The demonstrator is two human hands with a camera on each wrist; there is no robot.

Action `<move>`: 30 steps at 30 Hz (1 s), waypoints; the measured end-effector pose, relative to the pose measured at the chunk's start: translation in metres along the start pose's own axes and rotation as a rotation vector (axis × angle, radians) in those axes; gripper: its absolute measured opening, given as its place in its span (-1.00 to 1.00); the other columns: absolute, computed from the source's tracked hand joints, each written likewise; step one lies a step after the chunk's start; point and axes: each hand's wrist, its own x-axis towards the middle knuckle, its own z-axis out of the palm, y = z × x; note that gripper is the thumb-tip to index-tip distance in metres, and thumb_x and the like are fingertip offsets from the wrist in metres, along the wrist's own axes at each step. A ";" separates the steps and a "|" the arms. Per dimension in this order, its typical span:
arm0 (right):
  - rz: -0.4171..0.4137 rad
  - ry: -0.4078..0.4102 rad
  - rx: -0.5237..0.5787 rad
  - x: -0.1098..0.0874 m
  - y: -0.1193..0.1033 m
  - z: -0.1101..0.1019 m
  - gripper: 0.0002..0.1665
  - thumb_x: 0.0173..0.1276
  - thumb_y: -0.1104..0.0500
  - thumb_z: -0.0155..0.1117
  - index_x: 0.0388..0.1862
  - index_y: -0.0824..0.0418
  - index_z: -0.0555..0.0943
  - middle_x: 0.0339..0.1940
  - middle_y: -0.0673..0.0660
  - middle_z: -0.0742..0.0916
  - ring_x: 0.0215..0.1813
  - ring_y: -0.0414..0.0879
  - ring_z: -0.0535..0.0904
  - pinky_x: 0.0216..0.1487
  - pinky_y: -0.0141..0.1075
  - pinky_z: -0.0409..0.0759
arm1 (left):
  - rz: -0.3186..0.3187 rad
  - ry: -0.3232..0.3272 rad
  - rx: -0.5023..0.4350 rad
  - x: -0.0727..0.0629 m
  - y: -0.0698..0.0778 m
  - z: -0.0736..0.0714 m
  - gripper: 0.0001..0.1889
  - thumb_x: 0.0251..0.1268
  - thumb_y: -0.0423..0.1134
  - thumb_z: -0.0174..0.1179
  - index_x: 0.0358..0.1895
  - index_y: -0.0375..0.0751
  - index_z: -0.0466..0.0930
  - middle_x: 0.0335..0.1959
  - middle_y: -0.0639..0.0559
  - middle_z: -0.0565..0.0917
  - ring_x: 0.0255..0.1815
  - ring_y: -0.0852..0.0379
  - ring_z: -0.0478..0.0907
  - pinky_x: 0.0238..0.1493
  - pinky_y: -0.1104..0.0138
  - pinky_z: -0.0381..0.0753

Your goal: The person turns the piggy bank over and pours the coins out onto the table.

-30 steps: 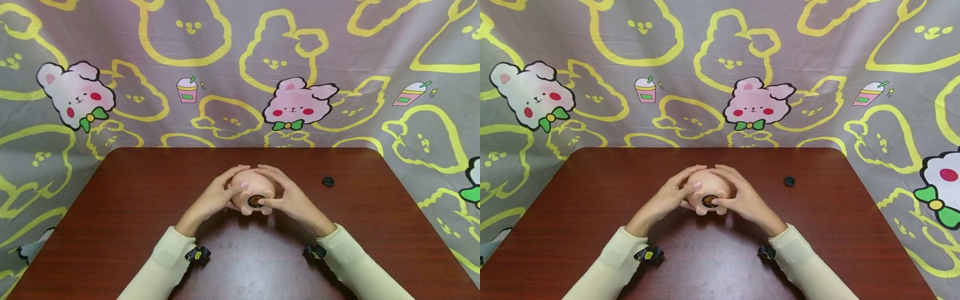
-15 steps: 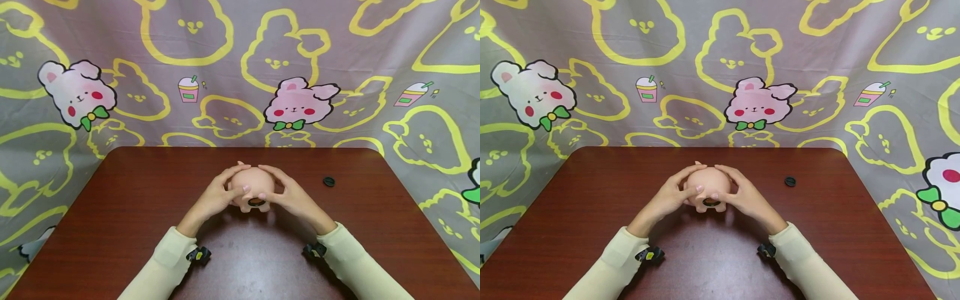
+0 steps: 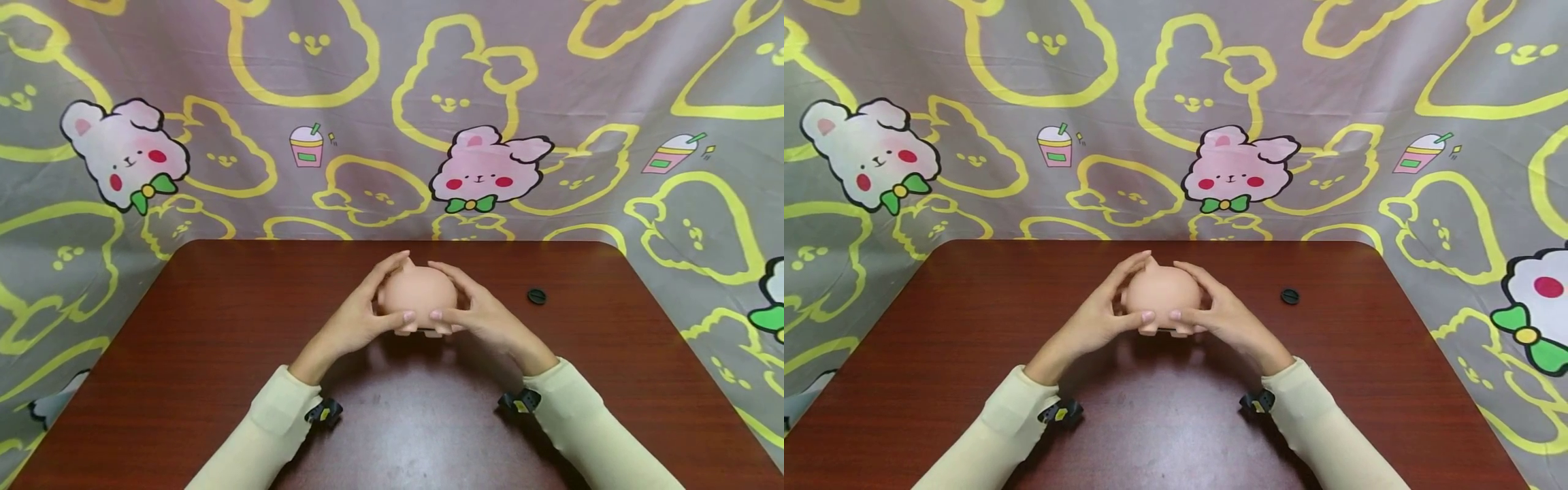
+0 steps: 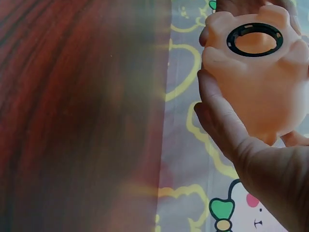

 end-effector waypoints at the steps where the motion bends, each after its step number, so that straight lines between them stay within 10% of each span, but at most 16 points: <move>1: 0.001 -0.004 -0.002 0.000 -0.001 -0.001 -0.03 0.41 0.16 0.46 0.68 -0.14 0.21 0.54 0.29 0.39 0.14 0.19 0.63 -0.09 -0.13 0.76 | -0.011 -0.005 -0.025 0.000 0.000 0.000 -0.01 0.28 -0.42 0.44 0.66 0.26 0.10 0.62 -0.03 0.26 0.37 -0.16 0.49 0.18 0.07 0.68; 11: -0.016 0.004 -0.033 -0.001 -0.005 -0.001 0.03 0.33 0.22 0.53 0.66 -0.13 0.22 0.46 0.35 0.46 -0.13 0.11 0.73 -0.16 0.10 0.77 | -0.061 -0.001 -0.016 0.002 0.000 0.000 -0.04 0.23 -0.40 0.49 0.63 0.11 0.16 0.59 -0.01 0.30 0.28 -0.17 0.54 0.11 0.14 0.72; 22: -0.112 0.079 -0.201 -0.004 -0.005 -0.001 0.06 0.26 0.15 0.62 0.62 -0.29 0.27 0.55 0.07 0.46 0.27 0.13 0.58 0.24 0.02 0.58 | -0.149 -0.033 0.091 0.002 0.009 -0.003 0.02 0.21 -0.24 0.54 0.67 0.24 0.12 0.57 0.02 0.33 0.22 -0.09 0.61 0.15 0.13 0.69; 30: -0.223 0.055 -0.236 -0.006 -0.003 0.006 0.09 0.23 0.27 0.61 0.64 -0.16 0.28 0.65 0.06 0.29 0.44 0.22 0.42 -0.03 -0.15 0.79 | -0.087 -0.041 0.098 0.003 0.008 -0.003 -0.04 0.25 -0.29 0.52 0.67 0.02 0.17 0.69 0.06 0.20 0.42 -0.06 0.48 0.29 0.11 0.62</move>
